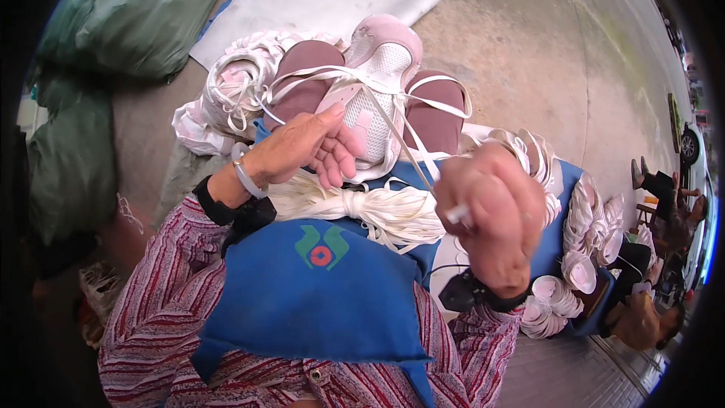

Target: Thread laces through the eyelets of pink and white sneakers.

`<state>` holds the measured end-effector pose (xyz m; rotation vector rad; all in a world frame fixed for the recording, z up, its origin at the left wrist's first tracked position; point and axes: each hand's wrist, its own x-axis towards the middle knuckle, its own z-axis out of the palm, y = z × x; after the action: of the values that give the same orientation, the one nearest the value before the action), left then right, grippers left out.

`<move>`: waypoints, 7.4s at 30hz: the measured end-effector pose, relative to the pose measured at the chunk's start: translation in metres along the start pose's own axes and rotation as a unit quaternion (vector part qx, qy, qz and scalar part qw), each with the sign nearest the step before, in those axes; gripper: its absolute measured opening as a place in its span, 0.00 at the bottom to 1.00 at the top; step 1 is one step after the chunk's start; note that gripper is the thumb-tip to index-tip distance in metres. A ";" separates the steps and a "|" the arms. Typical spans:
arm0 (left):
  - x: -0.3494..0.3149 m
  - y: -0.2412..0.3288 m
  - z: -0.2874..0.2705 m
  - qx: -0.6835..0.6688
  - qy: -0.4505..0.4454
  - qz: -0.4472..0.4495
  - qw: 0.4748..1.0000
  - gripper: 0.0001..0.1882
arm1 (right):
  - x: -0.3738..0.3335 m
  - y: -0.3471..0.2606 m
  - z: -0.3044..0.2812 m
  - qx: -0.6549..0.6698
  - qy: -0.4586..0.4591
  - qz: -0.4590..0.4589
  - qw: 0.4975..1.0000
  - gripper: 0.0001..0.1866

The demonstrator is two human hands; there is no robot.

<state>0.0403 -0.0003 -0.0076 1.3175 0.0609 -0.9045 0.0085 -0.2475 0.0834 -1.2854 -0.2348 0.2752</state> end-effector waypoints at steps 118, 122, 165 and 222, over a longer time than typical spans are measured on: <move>-0.074 0.051 -0.034 -0.049 -0.211 0.264 0.940 0.16 | 0.002 0.079 0.010 -0.338 -0.224 -0.041 0.913 0.17; -0.073 0.066 -0.034 0.144 -0.327 0.207 0.911 0.13 | 0.006 0.076 0.002 -0.245 -0.101 -0.018 0.964 0.18; -0.076 -0.008 -0.127 -0.496 0.072 0.322 0.803 0.12 | 0.001 0.094 -0.078 0.171 0.136 0.223 0.950 0.09; 0.036 0.011 -0.026 0.436 0.230 0.265 0.828 0.06 | 0.037 0.076 -0.033 -0.467 0.080 0.022 0.880 0.12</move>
<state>0.0824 0.0020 -0.0257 2.2401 -0.3767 -0.0675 0.0491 -0.2460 0.0021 -2.2669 -0.1988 0.0771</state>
